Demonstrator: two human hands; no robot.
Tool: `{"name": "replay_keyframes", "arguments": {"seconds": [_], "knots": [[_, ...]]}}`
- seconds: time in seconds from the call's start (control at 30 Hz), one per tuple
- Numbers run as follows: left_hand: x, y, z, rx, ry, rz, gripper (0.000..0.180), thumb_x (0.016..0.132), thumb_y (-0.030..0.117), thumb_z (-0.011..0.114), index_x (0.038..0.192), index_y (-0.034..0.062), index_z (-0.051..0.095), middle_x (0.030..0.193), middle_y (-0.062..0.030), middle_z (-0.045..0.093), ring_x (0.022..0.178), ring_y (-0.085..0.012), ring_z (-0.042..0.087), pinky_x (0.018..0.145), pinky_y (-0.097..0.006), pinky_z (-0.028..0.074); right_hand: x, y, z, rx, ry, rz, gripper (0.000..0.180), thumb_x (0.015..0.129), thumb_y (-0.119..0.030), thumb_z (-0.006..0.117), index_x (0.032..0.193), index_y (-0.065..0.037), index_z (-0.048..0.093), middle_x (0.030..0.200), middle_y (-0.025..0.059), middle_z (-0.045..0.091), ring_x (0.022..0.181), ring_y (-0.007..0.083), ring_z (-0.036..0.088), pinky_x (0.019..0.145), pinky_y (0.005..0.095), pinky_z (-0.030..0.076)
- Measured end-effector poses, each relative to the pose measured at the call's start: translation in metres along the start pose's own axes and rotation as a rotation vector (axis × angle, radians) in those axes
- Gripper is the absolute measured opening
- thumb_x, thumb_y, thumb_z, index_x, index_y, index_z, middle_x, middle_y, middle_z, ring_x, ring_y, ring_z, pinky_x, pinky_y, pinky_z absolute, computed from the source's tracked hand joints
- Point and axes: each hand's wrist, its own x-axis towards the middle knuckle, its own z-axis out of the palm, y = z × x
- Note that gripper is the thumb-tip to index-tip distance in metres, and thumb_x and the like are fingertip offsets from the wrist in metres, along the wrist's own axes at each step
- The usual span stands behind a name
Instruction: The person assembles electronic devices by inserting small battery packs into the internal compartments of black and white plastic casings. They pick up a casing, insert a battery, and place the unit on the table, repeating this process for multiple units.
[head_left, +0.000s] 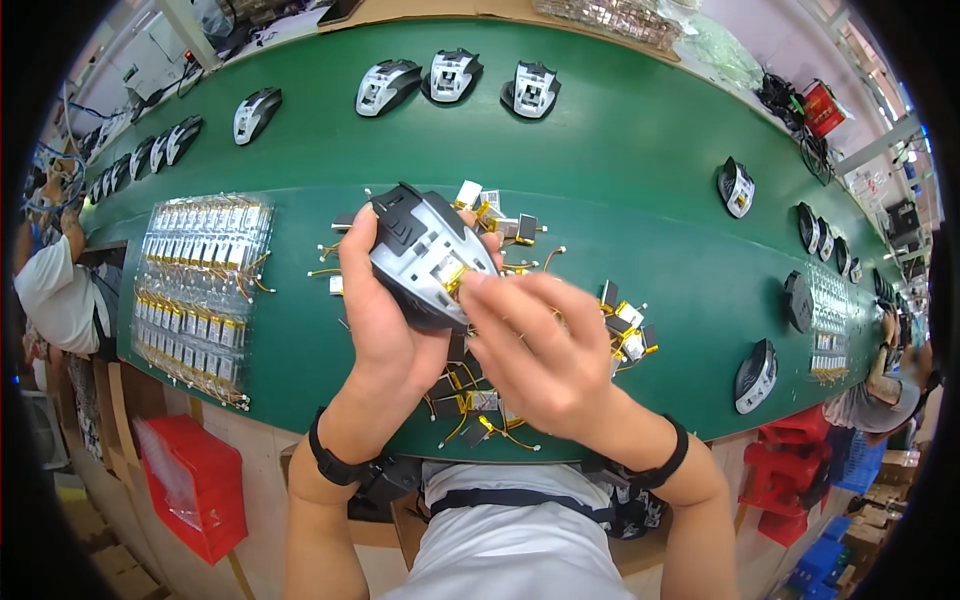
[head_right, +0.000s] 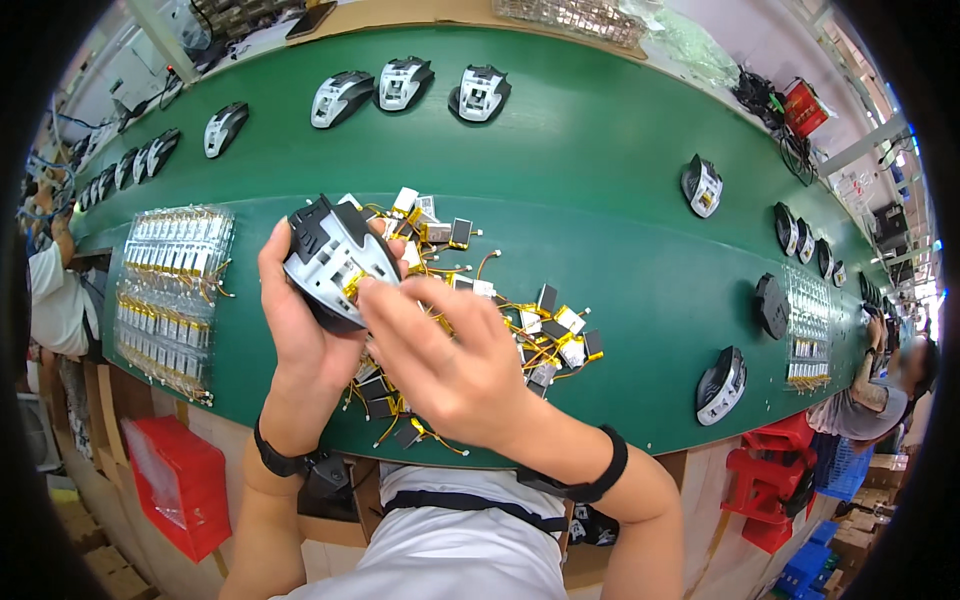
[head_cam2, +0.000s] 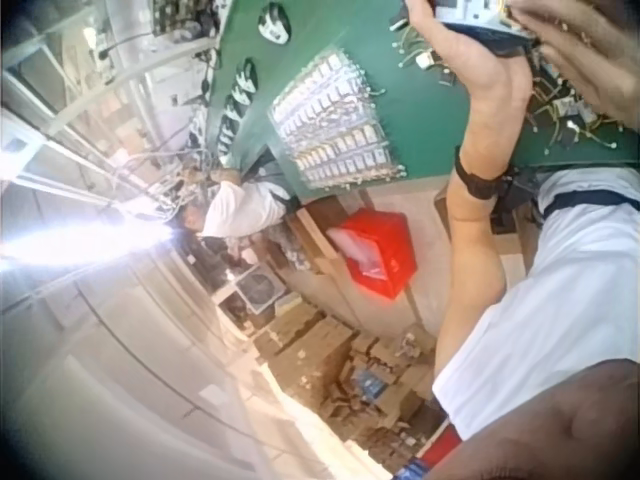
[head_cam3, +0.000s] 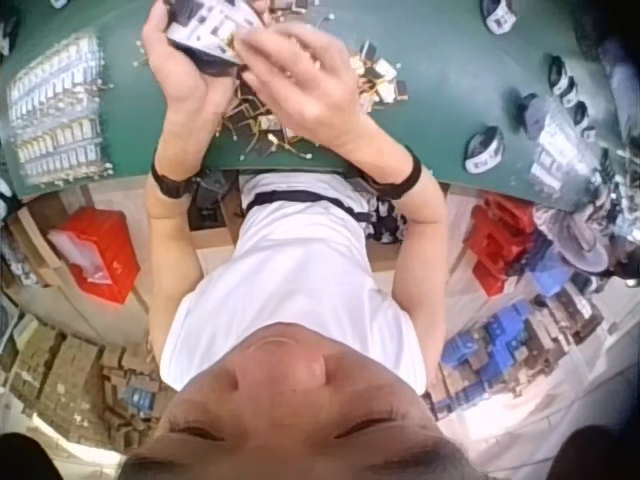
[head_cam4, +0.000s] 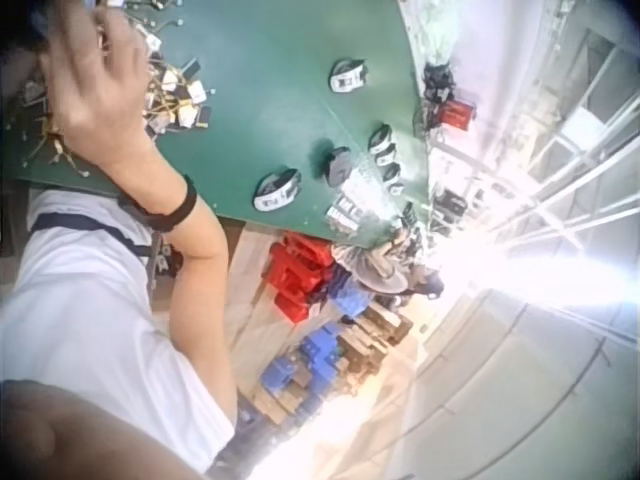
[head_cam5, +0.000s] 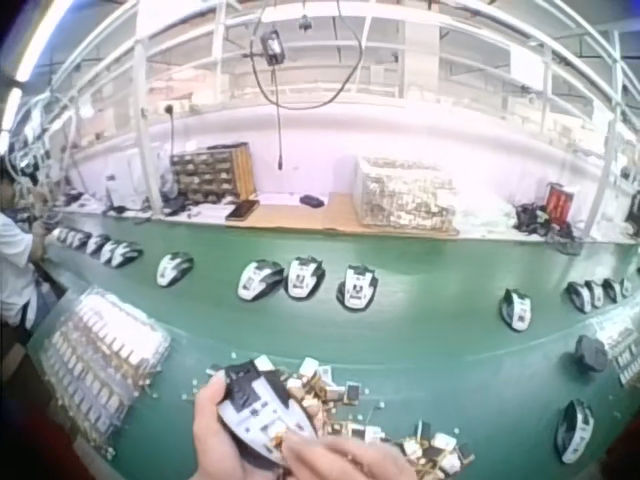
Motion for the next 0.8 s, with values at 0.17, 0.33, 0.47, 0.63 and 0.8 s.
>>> {"name": "replay_keyframes", "arguments": {"seconds": [0.17,0.33,0.47,0.63,0.8], "knots": [[-0.003,0.005,0.001,-0.017,-0.02,-0.022,0.057,0.1,0.049,0.034,0.112,0.0001,0.06,0.101,-0.0159,0.068,0.09,-0.0326,0.068,0.081,-0.043,0.056,0.0,0.012,-0.012,-0.027,-0.116,-0.105,0.042,0.071,-0.01,0.062,0.111,-0.001,0.071,0.125,0.0077,0.065,0.099,0.0206,0.06,0.075,0.0307,0.046],[-0.003,-0.002,0.002,0.016,-0.034,-0.052,0.055,0.1,0.049,0.035,0.112,0.0019,0.06,0.101,-0.0163,0.068,0.089,-0.0323,0.068,0.079,-0.044,0.057,-0.005,0.012,-0.024,-0.047,-0.123,-0.097,0.038,0.07,-0.011,0.063,0.106,-0.003,0.072,0.123,0.0075,0.066,0.097,0.0196,0.06,0.077,0.0323,0.045],[-0.004,-0.007,0.002,0.062,-0.048,-0.064,0.053,0.1,0.047,0.035,0.111,0.002,0.06,0.102,-0.0164,0.068,0.09,-0.0315,0.069,0.081,-0.042,0.057,-0.009,0.011,-0.022,-0.087,-0.102,-0.04,0.035,0.067,-0.004,0.064,0.101,-0.006,0.07,0.117,0.007,0.063,0.099,0.0223,0.059,0.08,0.0355,0.045],[-0.005,-0.013,0.003,0.139,-0.018,-0.051,0.048,0.1,0.045,0.039,0.113,0.0042,0.06,0.102,-0.0142,0.07,0.089,-0.0234,0.07,0.083,-0.038,0.056,-0.006,0.016,-0.024,0.162,-0.115,0.122,0.036,0.064,0.008,0.061,0.097,-0.006,0.067,0.114,0.0104,0.058,0.101,0.0272,0.059,0.079,0.038,0.048],[-0.004,-0.001,0.021,0.19,-0.11,-0.16,0.046,0.098,0.043,0.044,0.112,0.002,0.061,0.102,-0.0169,0.069,0.088,-0.0283,0.071,0.079,-0.042,0.059,-0.001,0.035,-0.063,0.509,-0.1,0.385,0.029,0.073,0.008,0.058,0.099,-0.003,0.066,0.11,0.0137,0.061,0.093,0.0298,0.063,0.077,0.0381,0.053]]}}
